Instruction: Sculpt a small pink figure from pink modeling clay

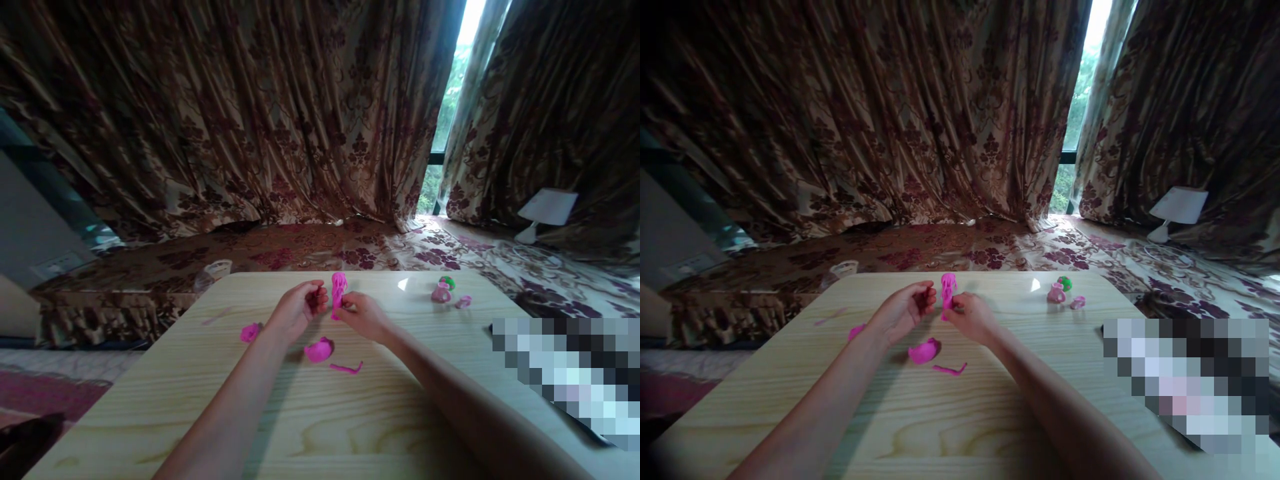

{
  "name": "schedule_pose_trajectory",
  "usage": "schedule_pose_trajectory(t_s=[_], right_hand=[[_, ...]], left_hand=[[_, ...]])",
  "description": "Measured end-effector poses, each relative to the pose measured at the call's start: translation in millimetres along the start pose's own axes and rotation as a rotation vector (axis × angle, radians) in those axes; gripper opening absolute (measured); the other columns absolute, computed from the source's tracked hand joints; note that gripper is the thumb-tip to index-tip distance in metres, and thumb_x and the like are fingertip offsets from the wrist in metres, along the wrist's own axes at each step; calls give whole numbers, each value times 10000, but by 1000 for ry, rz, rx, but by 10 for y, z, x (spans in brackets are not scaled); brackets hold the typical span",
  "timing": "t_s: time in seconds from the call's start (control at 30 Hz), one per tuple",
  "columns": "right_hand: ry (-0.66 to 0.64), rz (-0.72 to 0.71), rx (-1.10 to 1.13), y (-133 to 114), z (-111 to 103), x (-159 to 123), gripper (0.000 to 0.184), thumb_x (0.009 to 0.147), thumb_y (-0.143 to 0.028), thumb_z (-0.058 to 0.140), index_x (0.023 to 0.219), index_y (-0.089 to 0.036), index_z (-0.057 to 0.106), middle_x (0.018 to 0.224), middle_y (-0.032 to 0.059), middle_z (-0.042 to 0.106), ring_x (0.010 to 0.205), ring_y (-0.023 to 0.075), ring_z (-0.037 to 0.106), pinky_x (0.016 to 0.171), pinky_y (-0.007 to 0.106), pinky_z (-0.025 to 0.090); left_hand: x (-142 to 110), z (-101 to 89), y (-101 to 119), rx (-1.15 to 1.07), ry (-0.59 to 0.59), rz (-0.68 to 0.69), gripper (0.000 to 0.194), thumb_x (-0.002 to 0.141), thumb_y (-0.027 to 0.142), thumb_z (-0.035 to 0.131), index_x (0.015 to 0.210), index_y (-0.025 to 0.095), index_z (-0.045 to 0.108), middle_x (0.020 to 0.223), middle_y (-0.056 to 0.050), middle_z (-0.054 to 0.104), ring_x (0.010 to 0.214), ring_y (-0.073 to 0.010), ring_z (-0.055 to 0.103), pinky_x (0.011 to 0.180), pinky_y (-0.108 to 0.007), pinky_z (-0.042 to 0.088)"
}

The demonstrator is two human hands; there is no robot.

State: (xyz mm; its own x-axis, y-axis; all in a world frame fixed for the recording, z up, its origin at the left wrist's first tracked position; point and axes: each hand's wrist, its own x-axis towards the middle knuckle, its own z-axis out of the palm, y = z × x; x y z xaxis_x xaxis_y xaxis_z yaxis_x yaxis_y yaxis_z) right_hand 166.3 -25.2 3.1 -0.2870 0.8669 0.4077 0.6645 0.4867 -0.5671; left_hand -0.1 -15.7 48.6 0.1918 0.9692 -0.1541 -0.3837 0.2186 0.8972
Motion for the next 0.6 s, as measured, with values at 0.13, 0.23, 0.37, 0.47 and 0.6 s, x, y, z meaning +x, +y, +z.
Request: schedule_pose_trajectory(t_s=[0.13,0.23,0.37,0.47,0.6], right_hand=[[-5,-78,-11,47,7,10,163,822,-242,526,700,-171,606,712,1,598,679,112,525,638,206,363],[7,-96,-49,76,26,-1,169,827,-226,520,689,-164,596,716,7,589,707,117,518,678,218,357],[11,-113,-79,93,34,-22,171,831,-207,512,688,-160,594,742,14,584,757,123,515,716,227,352],[22,-114,-100,87,24,-37,166,825,-205,520,683,-158,593,737,16,571,764,127,511,724,234,354],[26,-93,-90,64,2,-57,136,824,-201,518,734,-158,611,773,22,579,753,126,513,706,234,363]], left_hand=[[-86,35,-21,11,-6,-34,101,732,137,528,814,124,585,662,-22,588,557,-84,568,517,-199,470],[-95,59,-29,64,22,-4,84,708,180,585,772,125,587,654,-9,581,536,-75,545,479,-183,431],[-98,64,-65,177,90,63,153,646,228,656,750,129,602,541,34,530,460,-60,472,409,-169,333],[-113,73,-86,330,108,100,203,623,269,670,759,125,625,476,48,495,424,-55,424,403,-176,292],[-135,101,-82,433,93,98,211,627,298,662,746,126,631,439,57,461,391,-49,381,402,-186,270]])
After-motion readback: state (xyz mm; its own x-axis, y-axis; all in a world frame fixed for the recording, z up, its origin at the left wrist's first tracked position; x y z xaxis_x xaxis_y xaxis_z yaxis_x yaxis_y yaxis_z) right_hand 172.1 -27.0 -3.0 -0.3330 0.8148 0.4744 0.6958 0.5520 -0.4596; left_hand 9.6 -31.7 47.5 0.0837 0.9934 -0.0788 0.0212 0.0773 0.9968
